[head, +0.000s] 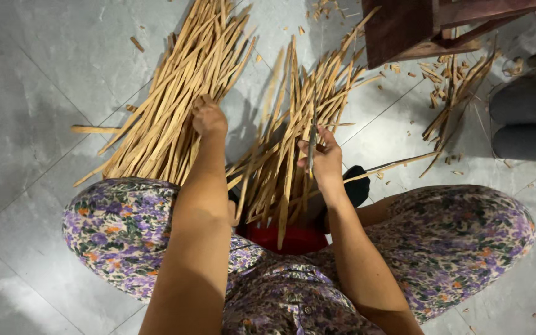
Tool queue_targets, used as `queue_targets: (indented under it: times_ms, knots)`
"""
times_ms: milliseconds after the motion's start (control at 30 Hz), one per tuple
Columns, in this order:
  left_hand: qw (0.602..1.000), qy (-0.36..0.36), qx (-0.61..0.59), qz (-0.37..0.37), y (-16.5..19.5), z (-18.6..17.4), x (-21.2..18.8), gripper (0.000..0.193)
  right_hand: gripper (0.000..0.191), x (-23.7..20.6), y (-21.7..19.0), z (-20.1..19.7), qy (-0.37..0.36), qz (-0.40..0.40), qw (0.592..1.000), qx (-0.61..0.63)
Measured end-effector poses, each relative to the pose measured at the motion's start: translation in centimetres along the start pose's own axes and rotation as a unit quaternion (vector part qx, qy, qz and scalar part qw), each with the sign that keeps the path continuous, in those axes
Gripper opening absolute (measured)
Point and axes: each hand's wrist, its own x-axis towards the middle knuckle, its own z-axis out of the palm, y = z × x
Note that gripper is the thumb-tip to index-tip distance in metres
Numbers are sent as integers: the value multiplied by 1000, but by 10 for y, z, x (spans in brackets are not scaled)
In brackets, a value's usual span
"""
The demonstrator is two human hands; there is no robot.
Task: The person sits on the floor and uses scissors to trim the ends of thin wooden sticks. They pick up sticks from a pile, cut the ends, and place the trimmed sticks into a separate pile.
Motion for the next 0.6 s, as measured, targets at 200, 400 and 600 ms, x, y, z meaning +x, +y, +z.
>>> queue_targets:
  times_ms: [200, 400, 600]
  knots:
    - [986, -127, 110, 3, -2, -7, -16, 53, 71, -4, -2, -4, -14, -15, 1000, 8]
    - [988, -12, -8, 152, 42, -32, -20, 28, 65, -12, -10, -1, -1, -34, 999, 27]
    - [881, -135, -384, 241, 135, -93, -69, 25, 60, -23, -21, -4, 27, -85, 986, 138]
